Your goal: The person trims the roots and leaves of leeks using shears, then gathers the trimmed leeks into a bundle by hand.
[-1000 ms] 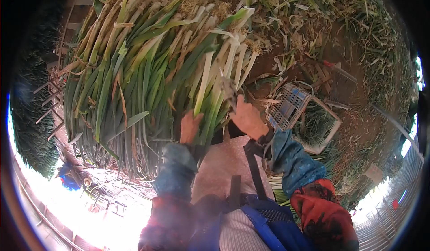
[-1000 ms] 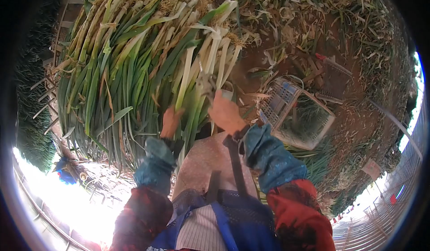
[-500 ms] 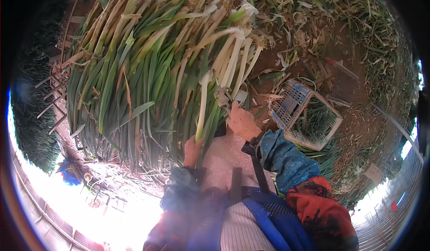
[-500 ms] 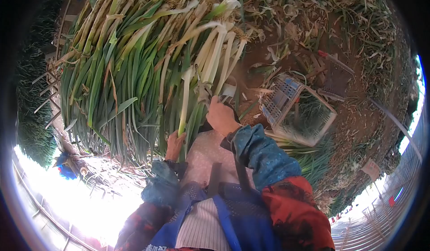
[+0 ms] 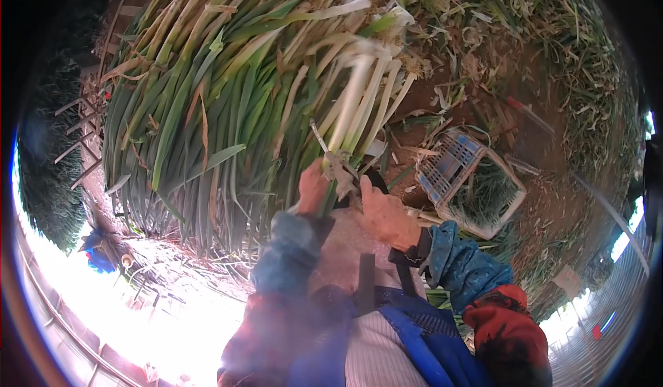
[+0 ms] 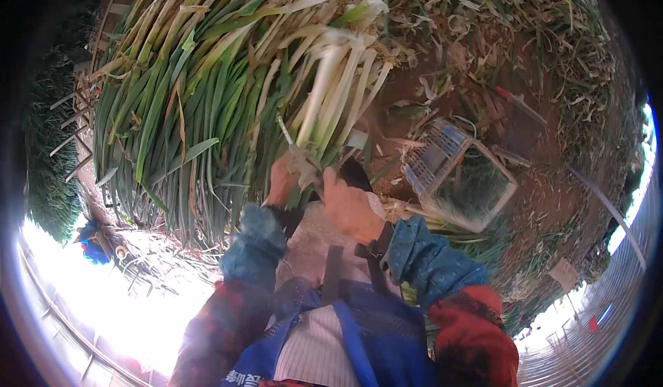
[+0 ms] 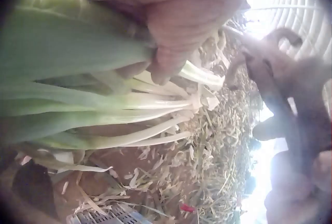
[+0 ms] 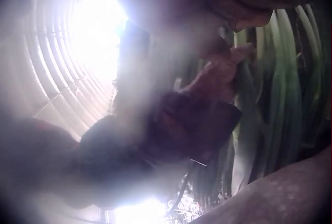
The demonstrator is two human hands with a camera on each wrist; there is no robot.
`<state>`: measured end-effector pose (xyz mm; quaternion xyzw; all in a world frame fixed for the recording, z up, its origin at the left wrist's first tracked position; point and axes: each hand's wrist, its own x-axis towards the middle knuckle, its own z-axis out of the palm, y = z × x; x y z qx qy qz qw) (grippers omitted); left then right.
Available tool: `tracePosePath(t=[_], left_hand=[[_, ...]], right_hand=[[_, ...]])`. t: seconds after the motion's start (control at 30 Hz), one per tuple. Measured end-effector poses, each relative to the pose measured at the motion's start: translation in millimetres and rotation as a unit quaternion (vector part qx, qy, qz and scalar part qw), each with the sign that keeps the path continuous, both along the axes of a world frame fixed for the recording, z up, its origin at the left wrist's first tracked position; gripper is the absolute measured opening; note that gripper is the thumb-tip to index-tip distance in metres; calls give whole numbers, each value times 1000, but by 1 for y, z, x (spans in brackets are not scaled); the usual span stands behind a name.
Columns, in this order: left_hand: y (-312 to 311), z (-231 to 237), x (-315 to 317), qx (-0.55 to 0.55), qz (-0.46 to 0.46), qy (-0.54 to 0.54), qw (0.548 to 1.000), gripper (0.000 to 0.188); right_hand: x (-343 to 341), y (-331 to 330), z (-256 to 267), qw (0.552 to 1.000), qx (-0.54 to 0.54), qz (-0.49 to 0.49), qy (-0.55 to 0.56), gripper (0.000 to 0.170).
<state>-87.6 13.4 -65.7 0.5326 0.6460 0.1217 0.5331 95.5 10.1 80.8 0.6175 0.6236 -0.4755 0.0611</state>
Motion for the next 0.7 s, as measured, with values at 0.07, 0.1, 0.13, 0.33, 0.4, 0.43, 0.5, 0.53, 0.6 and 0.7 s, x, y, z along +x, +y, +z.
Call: tracePosePath(t=[0.07, 0.1, 0.13, 0.33, 0.4, 0.43, 0.5, 0.53, 0.6, 0.7], left_hand=[[21, -13, 15, 40, -28, 14, 999, 27], [29, -19, 18, 80, -16, 37, 996, 28], [34, -26, 19, 122, -5, 60, 991, 28], [-10, -71, -96, 177, 18, 330, 927, 26], [-53, -118, -126, 211, 52, 379, 900, 26], [-73, -141, -138, 227, 69, 402, 885, 26], [-65, -144, -137, 199, 56, 424, 882, 28], [-53, -137, -132, 170, 31, 432, 885, 28], [-27, -119, -121, 93, -23, 443, 891, 29], [-7, -109, -112, -6, -85, 452, 888, 31]], right_hand=[[10, 18, -25, 995, -87, -36, -43, 61], [18, 26, -39, 988, -130, -52, -66, 63], [29, 26, -51, 992, -82, -51, -78, 61], [-2, 11, -57, 998, -41, 15, -46, 52], [-28, -4, -48, 997, -57, 55, -17, 51], [-33, -11, -49, 997, -36, 63, -2, 47], [-37, -21, -59, 996, 8, 82, 25, 39], [-34, -20, -60, 997, 12, 71, 36, 39], [-30, -16, -54, 997, 21, 47, 60, 39], [-32, -17, -48, 998, -29, 53, 36, 46]])
